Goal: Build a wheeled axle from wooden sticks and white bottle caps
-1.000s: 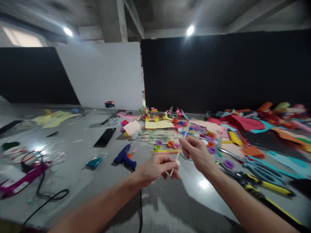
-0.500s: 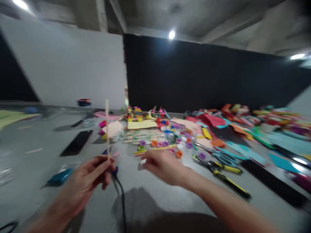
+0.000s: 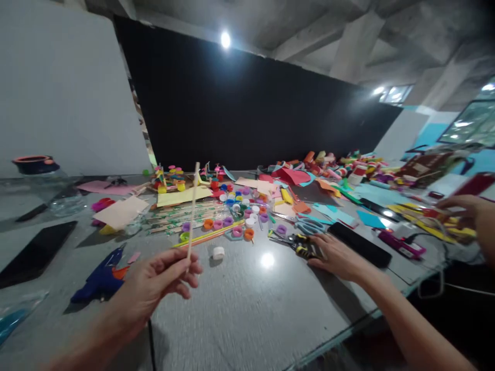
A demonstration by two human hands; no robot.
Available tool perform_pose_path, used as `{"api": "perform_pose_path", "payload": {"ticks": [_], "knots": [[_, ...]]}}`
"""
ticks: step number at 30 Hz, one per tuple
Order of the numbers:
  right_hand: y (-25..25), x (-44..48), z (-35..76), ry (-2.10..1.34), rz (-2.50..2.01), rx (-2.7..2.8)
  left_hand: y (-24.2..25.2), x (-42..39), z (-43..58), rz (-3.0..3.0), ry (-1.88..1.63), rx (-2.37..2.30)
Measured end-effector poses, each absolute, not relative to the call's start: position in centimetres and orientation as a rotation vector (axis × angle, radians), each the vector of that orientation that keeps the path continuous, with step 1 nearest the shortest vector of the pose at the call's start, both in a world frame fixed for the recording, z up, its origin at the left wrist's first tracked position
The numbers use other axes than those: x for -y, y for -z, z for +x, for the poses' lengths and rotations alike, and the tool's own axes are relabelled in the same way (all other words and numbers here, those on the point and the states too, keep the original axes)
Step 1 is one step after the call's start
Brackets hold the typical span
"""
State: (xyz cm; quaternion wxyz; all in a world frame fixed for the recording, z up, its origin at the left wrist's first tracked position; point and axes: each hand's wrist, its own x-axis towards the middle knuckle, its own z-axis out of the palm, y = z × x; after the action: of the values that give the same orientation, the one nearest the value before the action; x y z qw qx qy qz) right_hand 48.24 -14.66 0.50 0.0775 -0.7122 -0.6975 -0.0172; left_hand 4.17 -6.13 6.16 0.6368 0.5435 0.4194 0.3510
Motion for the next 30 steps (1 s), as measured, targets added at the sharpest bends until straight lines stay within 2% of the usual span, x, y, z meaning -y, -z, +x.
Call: {"api": "perform_pose_path", "payload": {"ticks": [5,18,30], "knots": [[1.0,15.2,50.7,0.035,-2.127,2.125,-6.5,6.8,5.8,1.152,-0.678,-0.748],[-0.1,15.9,49.7,-0.049,-2.135,2.301,-4.4,6.2,3.8,1.043,-0.650,-0.662],[2.2,17.3,48.3,0.198,-1.942,2.177,-3.0,5.9,3.1,1.069,-0.674,-0.711]]}}
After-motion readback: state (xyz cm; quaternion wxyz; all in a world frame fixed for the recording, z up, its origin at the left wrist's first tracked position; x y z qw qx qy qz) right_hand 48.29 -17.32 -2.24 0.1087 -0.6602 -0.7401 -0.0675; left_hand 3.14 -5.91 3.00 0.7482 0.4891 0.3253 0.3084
